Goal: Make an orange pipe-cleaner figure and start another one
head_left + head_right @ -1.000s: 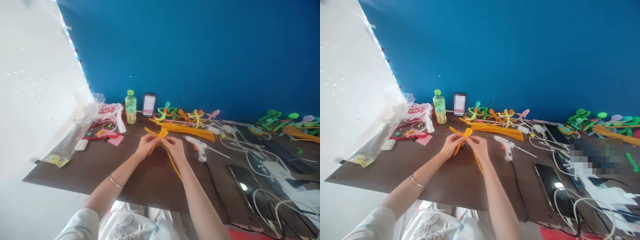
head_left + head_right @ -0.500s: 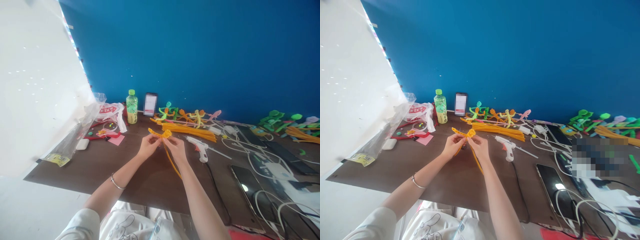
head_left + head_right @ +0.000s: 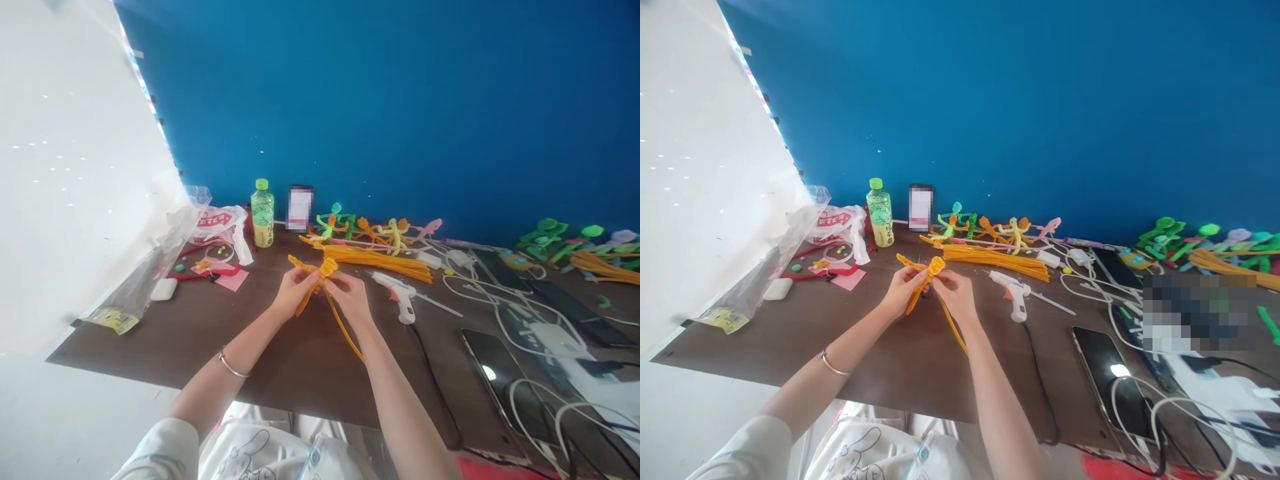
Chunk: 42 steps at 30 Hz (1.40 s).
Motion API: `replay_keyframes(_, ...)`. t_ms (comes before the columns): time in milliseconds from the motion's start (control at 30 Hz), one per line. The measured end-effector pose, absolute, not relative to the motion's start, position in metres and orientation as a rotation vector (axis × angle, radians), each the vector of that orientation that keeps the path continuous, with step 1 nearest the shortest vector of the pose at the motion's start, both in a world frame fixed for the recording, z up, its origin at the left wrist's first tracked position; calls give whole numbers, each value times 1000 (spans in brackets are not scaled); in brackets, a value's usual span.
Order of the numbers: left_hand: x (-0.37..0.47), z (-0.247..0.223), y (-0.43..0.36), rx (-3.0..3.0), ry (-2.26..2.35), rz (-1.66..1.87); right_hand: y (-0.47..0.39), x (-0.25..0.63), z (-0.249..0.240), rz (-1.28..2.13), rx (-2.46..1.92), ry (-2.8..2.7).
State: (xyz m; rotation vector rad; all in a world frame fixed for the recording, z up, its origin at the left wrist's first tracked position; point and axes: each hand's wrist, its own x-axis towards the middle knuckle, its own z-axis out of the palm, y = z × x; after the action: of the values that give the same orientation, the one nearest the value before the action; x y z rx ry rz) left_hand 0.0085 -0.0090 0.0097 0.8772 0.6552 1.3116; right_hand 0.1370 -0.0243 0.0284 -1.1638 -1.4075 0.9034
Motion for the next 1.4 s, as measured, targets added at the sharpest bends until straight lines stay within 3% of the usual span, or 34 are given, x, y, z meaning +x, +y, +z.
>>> replay_keyframes(333, 3, 10, -6, 725, 606, 1151, -19, 140, 23, 914, -1216, -1378)
replay_keyframes(467, 4, 8, -3, 620, 620, 1239, -16, 142, 22, 837, -1243, -1223)
replay_keyframes(733, 5, 3, 0, 585, 674, 1346, -17, 136, 17, 1401, -1155, -1004)
replay_keyframes(1100, 1, 4, -1, 533, 573, 1180, -17, 136, 16, 1139, -1196, -1138)
replay_keyframes(1400, -3, 9, -3, 516, 428, 1065, -18, 138, 15, 1122, -1203, -1198)
